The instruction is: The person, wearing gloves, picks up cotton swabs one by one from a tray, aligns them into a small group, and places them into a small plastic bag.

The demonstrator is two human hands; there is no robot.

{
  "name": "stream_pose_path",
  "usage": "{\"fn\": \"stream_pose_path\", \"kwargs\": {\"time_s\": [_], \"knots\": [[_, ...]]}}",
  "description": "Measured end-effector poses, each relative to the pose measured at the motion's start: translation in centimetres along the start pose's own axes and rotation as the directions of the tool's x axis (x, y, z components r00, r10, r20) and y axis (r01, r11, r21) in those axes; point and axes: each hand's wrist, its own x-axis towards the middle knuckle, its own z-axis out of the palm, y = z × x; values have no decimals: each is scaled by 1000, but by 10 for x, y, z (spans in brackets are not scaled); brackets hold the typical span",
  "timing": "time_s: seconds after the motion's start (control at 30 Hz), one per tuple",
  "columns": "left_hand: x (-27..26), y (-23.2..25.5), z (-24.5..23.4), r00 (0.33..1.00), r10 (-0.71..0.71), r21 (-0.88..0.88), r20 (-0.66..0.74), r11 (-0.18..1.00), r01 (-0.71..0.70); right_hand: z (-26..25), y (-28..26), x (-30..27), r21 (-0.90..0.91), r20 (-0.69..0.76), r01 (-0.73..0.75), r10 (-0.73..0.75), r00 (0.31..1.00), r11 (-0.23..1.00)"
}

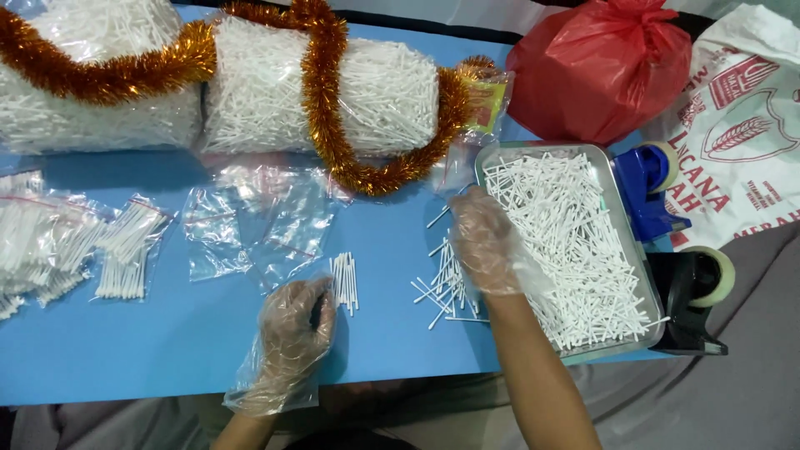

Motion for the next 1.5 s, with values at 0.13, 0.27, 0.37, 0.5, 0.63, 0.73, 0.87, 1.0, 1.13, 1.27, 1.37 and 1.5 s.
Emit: {"fn": "stream_pose_path", "kwargs": {"time_s": [0.13, 0.27, 0.37, 0.5, 0.63, 0.73, 0.87, 1.0, 1.13, 1.27, 1.37, 1.5], "knots": [[-2, 0, -2, 999, -8, 14, 31, 1000, 8, -57, -35, -63, -118, -44, 132, -138, 989, 984], [5, 7, -7, 1000, 9, -23, 17, 1000, -9, -45, -9, -22, 965, 207, -252, -378, 903, -75], [4, 8, -9, 1000, -1, -16, 23, 1000, 1, -85, -49, -78, 843, 83, -428, -707, 702, -326], [3, 7, -9, 1000, -2, -7, -5, 1000, 1, -45, -11, 4, 737, -107, -447, -741, 663, -507], [5, 7, -10, 995, -100, -83, 26, 991, 102, -106, -29, -24, 609, -104, -575, -774, 625, -546], [14, 9, -10, 987, -147, -61, 71, 987, 151, -107, 10, 4, 485, -85, -687, -812, 578, -540], [42, 24, -22, 969, -172, -3, 175, 984, 176, -34, 91, 84, 632, -236, -475, -736, 635, -613], [64, 31, -8, 947, -183, 78, 262, 983, 168, -35, 118, 43, 422, 230, -626, -591, 773, -656], [64, 34, 28, 943, 74, 178, 326, 974, -138, -34, 173, 35, 190, 455, -727, -598, 660, -659], [62, 33, 96, 824, -22, 402, 567, 880, -253, -28, 214, 37, 99, 426, -737, -641, 638, -668], [28, -1, 148, 757, 117, 449, 643, 743, -497, -29, 226, 34, -14, 494, -749, -655, 571, -663], [69, 40, 135, 691, 21, 470, 723, 719, -513, -30, 228, 24, -58, 509, -749, -665, 547, -660]]}}
